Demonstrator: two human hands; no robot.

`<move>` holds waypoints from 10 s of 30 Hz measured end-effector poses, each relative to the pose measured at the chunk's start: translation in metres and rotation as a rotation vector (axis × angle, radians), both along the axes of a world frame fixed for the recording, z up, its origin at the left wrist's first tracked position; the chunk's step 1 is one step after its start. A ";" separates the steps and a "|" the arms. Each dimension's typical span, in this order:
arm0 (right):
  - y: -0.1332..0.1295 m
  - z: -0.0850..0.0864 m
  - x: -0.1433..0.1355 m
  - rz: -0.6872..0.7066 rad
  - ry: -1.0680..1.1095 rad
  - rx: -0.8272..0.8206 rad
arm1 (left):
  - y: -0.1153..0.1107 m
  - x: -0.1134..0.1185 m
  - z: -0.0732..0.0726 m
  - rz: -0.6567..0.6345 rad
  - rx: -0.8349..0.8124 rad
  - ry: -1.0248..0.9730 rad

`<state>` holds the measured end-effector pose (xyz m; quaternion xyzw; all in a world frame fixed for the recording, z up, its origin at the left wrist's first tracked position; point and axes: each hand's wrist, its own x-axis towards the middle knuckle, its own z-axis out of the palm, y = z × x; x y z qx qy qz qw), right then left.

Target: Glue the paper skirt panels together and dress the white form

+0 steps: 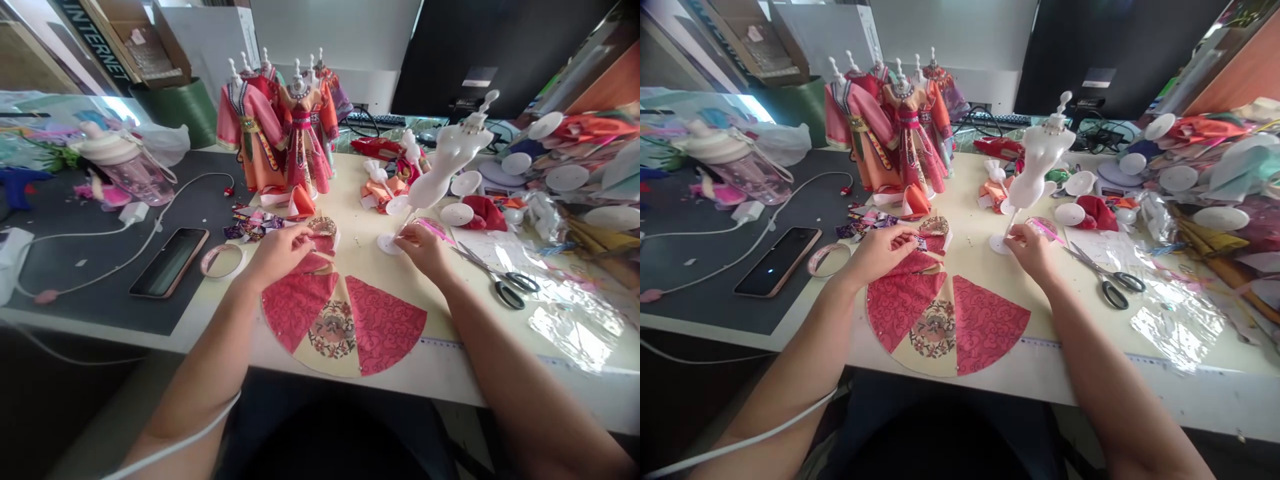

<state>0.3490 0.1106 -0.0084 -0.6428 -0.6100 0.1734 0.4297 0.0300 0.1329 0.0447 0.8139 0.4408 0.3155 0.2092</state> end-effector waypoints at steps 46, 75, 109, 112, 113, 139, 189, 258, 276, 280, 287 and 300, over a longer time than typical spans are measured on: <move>-0.017 0.021 -0.106 0.599 -0.816 0.144 | 0.032 -0.016 -0.002 0.028 -0.030 0.444; -0.051 0.018 -0.091 0.367 0.753 -0.406 | -0.026 0.043 -0.011 -0.315 -0.167 -0.266; -0.055 0.022 -0.087 0.243 0.551 -0.288 | -0.014 0.035 -0.014 -0.356 -0.564 -0.317; -0.055 0.023 -0.088 0.260 0.582 -0.290 | -0.012 0.033 -0.014 -0.381 -0.663 -0.375; -0.055 0.024 -0.088 0.268 0.594 -0.286 | -0.011 0.033 -0.014 -0.383 -0.704 -0.389; -0.055 0.028 -0.079 0.122 0.722 -0.152 | -0.002 0.023 -0.003 -0.332 -0.795 -0.433; -0.058 0.027 -0.098 0.439 0.482 -0.223 | -0.013 0.030 0.000 -0.281 -1.080 -1.171; -0.039 0.034 -0.043 0.143 0.717 -0.135 | -0.006 0.028 -0.011 -0.109 -0.928 -0.816; -0.043 0.042 -0.044 0.198 0.753 -0.106 | 0.001 0.028 -0.010 -0.068 -0.859 -0.778; -0.045 0.052 -0.044 0.205 0.720 -0.043 | 0.001 0.030 0.010 -0.084 -0.794 -0.751; -0.049 0.083 -0.022 0.123 0.650 0.176 | 0.004 0.054 0.062 -0.154 -0.599 -0.698; -0.030 0.138 0.020 -0.092 0.655 0.339 | 0.036 0.127 0.097 -0.282 -0.340 -0.788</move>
